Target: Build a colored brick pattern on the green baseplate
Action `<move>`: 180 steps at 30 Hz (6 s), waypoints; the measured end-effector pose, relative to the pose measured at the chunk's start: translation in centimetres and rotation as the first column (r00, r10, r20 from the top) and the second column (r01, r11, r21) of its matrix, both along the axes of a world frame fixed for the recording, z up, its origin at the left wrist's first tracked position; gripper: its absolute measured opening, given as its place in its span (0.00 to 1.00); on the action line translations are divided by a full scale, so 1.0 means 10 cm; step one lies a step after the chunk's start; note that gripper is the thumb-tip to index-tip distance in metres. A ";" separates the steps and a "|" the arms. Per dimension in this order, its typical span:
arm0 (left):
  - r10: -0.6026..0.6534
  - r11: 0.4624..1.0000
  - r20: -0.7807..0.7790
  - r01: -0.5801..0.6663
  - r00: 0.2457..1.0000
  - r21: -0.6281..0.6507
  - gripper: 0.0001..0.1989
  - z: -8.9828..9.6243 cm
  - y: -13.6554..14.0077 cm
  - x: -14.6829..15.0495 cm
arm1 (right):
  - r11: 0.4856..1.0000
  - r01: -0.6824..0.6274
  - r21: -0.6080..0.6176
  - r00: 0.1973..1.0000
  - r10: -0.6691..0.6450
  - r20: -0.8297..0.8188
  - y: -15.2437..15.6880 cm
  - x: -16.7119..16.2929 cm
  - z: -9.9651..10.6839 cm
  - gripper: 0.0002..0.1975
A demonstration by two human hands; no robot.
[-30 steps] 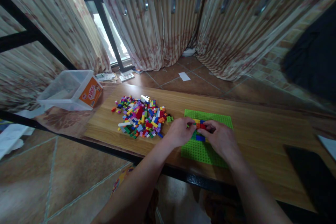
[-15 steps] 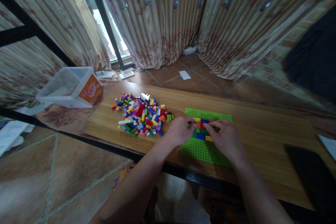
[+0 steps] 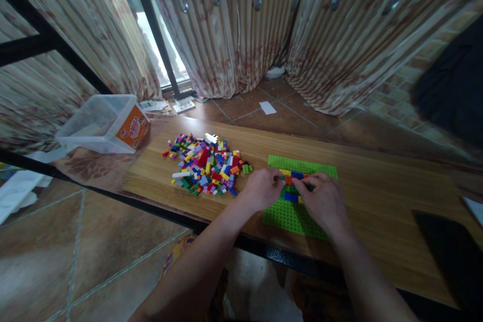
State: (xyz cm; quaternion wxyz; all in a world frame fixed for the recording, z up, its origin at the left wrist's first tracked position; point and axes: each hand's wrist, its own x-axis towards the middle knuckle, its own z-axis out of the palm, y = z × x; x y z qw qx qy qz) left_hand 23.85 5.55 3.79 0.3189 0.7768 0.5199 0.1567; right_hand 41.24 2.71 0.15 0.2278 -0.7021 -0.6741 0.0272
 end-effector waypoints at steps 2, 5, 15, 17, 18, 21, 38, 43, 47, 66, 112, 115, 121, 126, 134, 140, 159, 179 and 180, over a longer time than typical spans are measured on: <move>-0.003 1.000 -0.004 0.003 1.000 -0.009 0.15 0.01 0.00 0.00 | 1.000 0.021 -0.008 1.000 -0.021 0.011 -0.01 -0.02 0.01 0.22; -0.008 1.000 -0.009 0.008 1.000 -0.020 0.14 0.02 -0.01 0.00 | 0.999 0.035 0.004 0.999 -0.036 0.036 -0.01 -0.04 0.02 0.22; -0.025 1.000 -0.019 0.024 1.000 -0.015 0.13 0.04 -0.02 -0.01 | 0.993 0.113 0.028 0.994 -0.113 0.009 -0.07 -0.12 0.03 0.17; -0.025 1.000 -0.009 0.025 1.000 -0.003 0.13 0.02 -0.02 -0.01 | 0.991 0.128 0.043 0.991 -0.129 0.021 -0.08 -0.15 0.04 0.17; -0.026 1.000 -0.007 0.026 1.000 0.003 0.13 0.00 -0.02 -0.01 | 0.990 0.131 0.052 0.991 -0.133 0.027 -0.08 -0.17 0.04 0.17; -0.030 0.999 -0.015 0.030 0.999 0.020 0.13 -0.03 -0.03 -0.01 | 0.989 0.139 0.056 0.989 -0.142 0.044 -0.09 -0.19 0.03 0.17; -0.050 0.997 -0.049 0.053 0.998 0.061 0.13 -0.03 -0.05 -0.03 | 0.976 0.217 0.035 0.976 -0.218 0.018 -0.13 -0.12 0.07 0.18; -0.082 0.971 -0.091 0.100 0.992 0.215 0.16 -0.05 -0.12 0.05 | 0.966 0.255 0.035 0.967 -0.255 -0.017 -0.11 -0.14 0.06 0.18; -0.076 0.961 -0.155 0.114 0.985 0.252 0.16 -0.07 -0.18 0.12 | 0.961 0.275 0.042 0.961 -0.274 -0.021 -0.12 -0.15 0.05 0.17; -0.115 0.957 -0.167 0.155 0.979 0.246 0.20 -0.15 -0.14 0.17 | 0.953 0.268 0.141 0.956 -0.245 -0.161 -0.17 -0.17 -0.11 0.16; -0.109 0.965 -0.188 0.149 0.976 0.213 0.18 -0.15 -0.17 0.25 | 0.972 0.237 0.006 0.919 -0.222 -0.325 -0.06 0.13 0.06 0.21; -0.105 0.963 -0.193 0.149 0.976 0.227 0.18 -0.16 -0.17 0.25 | 0.979 0.202 -0.001 0.911 -0.188 -0.367 -0.04 0.10 0.05 0.19; -0.107 0.960 -0.196 0.152 0.975 0.235 0.18 -0.16 -0.17 0.25 | 0.981 0.186 -0.052 0.920 -0.193 -0.340 -0.04 0.05 0.02 0.18; -0.130 0.959 -0.197 0.174 0.972 0.225 0.18 -0.16 -0.18 0.26 | 0.987 0.156 -0.042 0.917 -0.160 -0.366 -0.06 0.06 -0.02 0.17; -0.157 0.956 -0.209 0.202 0.965 0.214 0.20 -0.17 -0.19 0.24 | 0.995 0.090 -0.053 0.925 -0.103 -0.365 -0.10 0.09 -0.05 0.16; -0.176 0.955 -0.202 0.217 0.963 0.201 0.22 -0.15 -0.20 0.24 | 0.997 0.042 -0.062 0.927 -0.062 -0.369 -0.10 0.15 -0.05 0.14; -0.165 0.954 -0.222 0.213 0.961 0.210 0.24 -0.17 -0.23 0.23 | 0.993 -0.115 -0.031 0.943 0.100 -0.319 -0.01 0.21 -0.02 0.11; -0.184 0.954 -0.233 0.230 0.955 0.190 0.24 -0.11 -0.26 0.25 | 0.993 0.115 -0.035 0.927 -0.120 -0.356 0.08 0.12 -0.09 0.15; -0.183 0.955 -0.229 0.228 0.956 0.188 0.24 -0.11 -0.27 0.25 | 0.993 0.105 -0.050 0.927 -0.116 -0.357 0.09 0.14 -0.10 0.15</move>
